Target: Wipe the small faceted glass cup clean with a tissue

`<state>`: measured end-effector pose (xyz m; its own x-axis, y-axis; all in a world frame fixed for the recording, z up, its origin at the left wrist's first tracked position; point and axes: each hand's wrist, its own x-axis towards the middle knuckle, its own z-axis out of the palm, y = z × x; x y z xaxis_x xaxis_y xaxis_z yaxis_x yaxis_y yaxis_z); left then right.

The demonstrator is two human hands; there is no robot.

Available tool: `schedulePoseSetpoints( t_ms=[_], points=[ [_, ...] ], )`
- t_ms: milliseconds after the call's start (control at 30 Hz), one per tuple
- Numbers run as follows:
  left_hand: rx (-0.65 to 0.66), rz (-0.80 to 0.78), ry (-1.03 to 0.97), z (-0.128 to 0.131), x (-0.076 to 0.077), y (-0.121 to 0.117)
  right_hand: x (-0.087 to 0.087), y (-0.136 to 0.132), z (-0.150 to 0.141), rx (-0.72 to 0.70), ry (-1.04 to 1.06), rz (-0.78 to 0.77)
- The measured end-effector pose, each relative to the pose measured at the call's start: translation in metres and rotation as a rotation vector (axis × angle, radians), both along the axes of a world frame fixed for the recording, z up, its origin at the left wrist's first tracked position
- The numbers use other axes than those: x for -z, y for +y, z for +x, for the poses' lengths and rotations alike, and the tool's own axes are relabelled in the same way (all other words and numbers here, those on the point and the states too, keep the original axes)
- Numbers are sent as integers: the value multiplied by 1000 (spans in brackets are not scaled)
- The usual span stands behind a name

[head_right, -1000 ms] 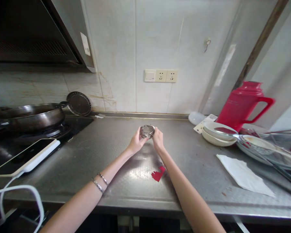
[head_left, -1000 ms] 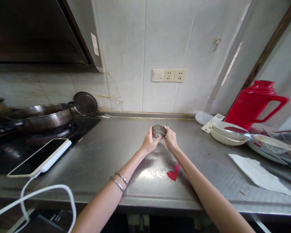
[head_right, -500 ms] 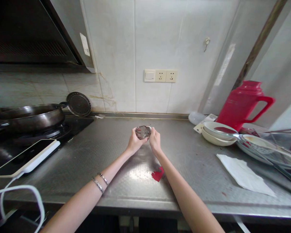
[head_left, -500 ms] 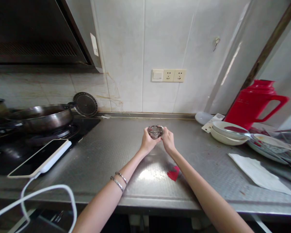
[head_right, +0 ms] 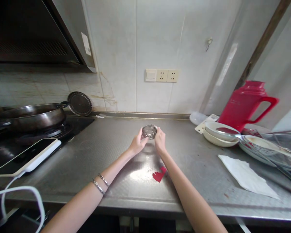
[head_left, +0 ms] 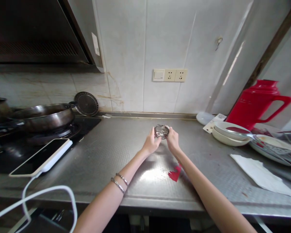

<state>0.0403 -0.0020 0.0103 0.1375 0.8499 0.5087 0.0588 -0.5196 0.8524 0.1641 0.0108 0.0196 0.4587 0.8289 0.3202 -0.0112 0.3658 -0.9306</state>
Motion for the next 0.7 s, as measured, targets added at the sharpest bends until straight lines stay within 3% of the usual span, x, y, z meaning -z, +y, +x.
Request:
schedulePoseSetpoints(
  t_ms=[100, 200, 333, 400, 700],
  points=[
    [-1, 24, 21, -2, -1, 2, 1, 6, 8, -40, 85, -53],
    [-15, -54, 15, -4, -2, 3, -1, 5, 5, -152, 148, -63],
    [163, -79, -35, -6, -1, 2, -3, 2, -1, -261, 128, -69],
    [179, -76, -58, -7, -2, 1, -3, 0, -2, -259, 47, -52],
    [-315, -15, 126, -10, -13, -4, -8, -13, -10, -162, -285, 121]
  ],
)
